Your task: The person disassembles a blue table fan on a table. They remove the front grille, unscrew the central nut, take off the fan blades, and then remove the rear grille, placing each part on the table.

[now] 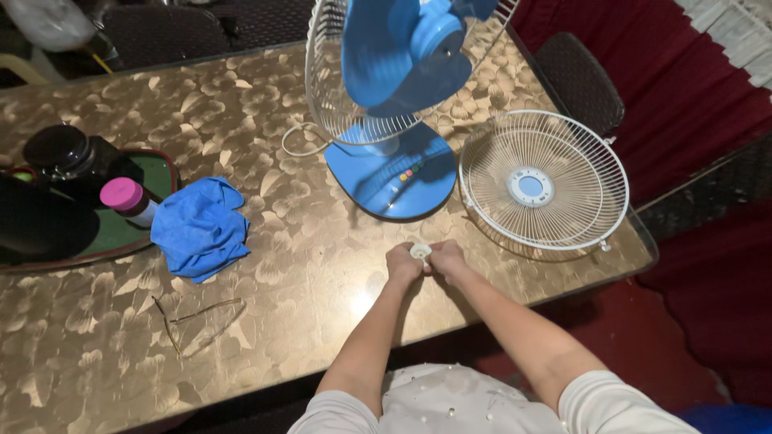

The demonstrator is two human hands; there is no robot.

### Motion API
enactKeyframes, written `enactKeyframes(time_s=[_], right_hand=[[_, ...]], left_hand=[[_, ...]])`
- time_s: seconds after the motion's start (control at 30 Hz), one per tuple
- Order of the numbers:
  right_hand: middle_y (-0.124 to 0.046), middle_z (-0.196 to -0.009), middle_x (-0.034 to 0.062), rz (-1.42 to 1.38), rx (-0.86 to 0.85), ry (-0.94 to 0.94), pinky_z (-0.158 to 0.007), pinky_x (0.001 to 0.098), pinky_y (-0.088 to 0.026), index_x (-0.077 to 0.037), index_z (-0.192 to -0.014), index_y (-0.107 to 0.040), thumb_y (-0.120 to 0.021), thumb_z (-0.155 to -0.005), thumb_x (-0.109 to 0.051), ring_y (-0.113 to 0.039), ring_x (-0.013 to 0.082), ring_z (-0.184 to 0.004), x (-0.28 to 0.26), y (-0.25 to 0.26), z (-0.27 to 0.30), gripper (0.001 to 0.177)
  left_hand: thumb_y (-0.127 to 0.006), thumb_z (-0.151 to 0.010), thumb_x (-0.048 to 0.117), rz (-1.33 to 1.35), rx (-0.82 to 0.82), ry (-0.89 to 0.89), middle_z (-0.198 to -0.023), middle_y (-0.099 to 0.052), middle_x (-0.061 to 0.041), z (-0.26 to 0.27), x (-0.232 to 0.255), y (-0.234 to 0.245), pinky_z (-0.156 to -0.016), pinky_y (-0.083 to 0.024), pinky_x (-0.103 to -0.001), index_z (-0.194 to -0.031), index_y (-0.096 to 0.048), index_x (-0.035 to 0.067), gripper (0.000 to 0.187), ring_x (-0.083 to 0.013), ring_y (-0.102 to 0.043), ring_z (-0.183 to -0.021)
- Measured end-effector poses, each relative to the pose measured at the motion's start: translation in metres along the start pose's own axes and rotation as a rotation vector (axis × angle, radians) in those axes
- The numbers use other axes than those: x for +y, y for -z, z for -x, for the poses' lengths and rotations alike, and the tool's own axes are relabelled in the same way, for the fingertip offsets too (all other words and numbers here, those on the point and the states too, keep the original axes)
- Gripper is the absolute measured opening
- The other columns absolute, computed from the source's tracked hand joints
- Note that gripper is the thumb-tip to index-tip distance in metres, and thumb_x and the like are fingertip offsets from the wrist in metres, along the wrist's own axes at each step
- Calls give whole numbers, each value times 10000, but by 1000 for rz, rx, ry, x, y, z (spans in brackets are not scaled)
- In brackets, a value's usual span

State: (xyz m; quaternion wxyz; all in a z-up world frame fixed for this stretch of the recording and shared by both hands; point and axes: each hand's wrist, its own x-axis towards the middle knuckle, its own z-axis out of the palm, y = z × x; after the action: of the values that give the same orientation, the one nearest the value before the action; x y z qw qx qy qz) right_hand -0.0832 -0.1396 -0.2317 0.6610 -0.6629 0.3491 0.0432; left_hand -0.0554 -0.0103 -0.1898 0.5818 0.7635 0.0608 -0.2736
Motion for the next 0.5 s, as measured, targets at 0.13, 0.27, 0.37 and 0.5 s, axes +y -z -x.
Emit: enactKeyframes(time_s=[0.13, 0.27, 0.37, 0.5], right_hand=[[-748, -817, 189, 277, 1, 37, -540, 352, -536, 37, -970, -773, -640, -786, 58, -678, 220, -607, -18, -5, 10, 228], [-747, -833, 184, 660, -27, 125, -627, 359, -548, 48, -979, -778, -709, -812, -8, -684, 201, -663, -54, 13, 14, 190], [-754, -870, 135, 597, -35, 95, -640, 345, -557, -24, -1065, -737, -741, -847, -78, -692, 172, -678, -95, 23, 21, 225], [-729, -774, 119, 222, -131, 284, -550, 319, -510, 46, -1058, -746, -673, -907, -111, -644, 155, -597, -173, 32, 43, 230]], left_hand=[[-789, -727, 117, -350, -41, -27, -1186, -714, -204, -7, 10, 11, -912, -555, -382, -1209, -691, 24, 500, -308, -698, -1104], [-807, -758, 268, -645, -173, -68, -1283, -665, -203, -23, 41, 27, -1024, -499, -375, -1284, -653, 39, 594, -320, -631, -1232], [-744, -747, 167, -520, 19, -470, -1133, -706, -241, -16, 87, 46, -936, -531, -398, -1246, -685, 44, 517, -362, -681, -1066], [-618, -867, 89, -122, 177, -887, -999, -768, -159, 28, 177, 71, -793, -577, -341, -1097, -752, 34, 272, -251, -752, -843]])
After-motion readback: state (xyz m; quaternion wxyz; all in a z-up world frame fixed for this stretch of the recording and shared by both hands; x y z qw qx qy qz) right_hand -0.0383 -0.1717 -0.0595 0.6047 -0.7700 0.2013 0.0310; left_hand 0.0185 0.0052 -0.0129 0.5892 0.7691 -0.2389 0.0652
